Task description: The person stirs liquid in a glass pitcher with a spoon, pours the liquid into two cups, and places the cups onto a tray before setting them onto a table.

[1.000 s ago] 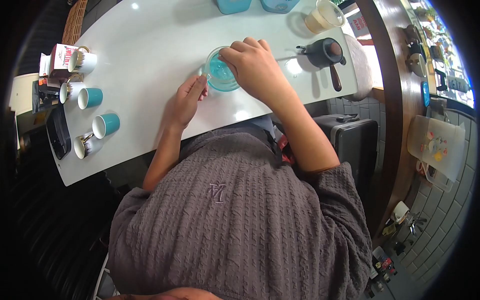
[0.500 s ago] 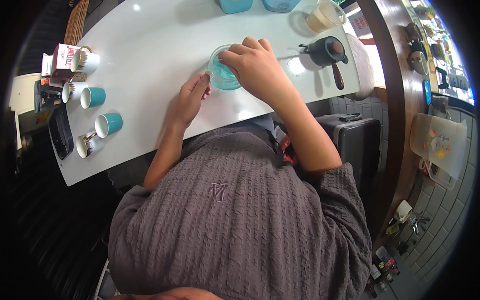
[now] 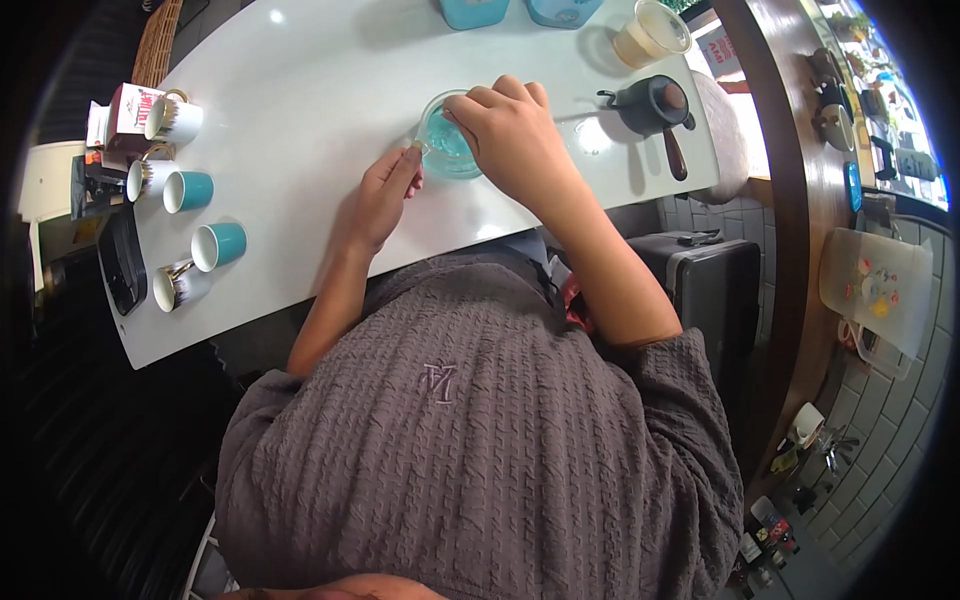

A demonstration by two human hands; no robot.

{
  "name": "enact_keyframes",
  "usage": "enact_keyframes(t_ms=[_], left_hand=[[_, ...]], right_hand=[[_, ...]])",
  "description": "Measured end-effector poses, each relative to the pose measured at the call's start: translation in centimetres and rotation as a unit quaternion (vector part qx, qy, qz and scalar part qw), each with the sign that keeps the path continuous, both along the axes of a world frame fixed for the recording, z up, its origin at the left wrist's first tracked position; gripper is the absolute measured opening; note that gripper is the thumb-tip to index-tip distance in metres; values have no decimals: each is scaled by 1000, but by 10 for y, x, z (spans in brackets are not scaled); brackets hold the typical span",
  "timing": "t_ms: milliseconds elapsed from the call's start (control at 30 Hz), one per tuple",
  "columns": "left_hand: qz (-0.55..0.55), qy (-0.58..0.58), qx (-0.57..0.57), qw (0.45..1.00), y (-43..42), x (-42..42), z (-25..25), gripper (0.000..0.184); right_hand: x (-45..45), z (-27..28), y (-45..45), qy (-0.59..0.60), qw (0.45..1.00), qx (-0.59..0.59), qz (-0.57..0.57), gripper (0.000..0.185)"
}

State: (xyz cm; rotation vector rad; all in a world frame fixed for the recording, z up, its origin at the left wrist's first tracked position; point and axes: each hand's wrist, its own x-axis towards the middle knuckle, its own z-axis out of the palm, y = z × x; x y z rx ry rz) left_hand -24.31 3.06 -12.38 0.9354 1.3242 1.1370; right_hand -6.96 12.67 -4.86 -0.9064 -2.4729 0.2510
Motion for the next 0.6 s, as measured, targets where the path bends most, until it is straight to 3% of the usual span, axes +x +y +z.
enact_keyframes(t_ms=[133,200,333,433,600], left_hand=[[2,1,-8,1000,0,0,0,43],[-2,-4,-10,1000,0,-2,-7,44],[9,3,-11,1000,-1,0,-2,43],[40,-13,0,999,-4,4,3,41],[40,-29,2,999,-5,5,7,39]], right_hand=[[3,5,-4,-53,999,5,-9,14],[5,3,-5,-18,995,-97,10,13],[10,9,-13,59,994,-90,-3,12],[23,33,-27,114,993,7,-19,15],[44,7,-40,228,965,130,8,31]])
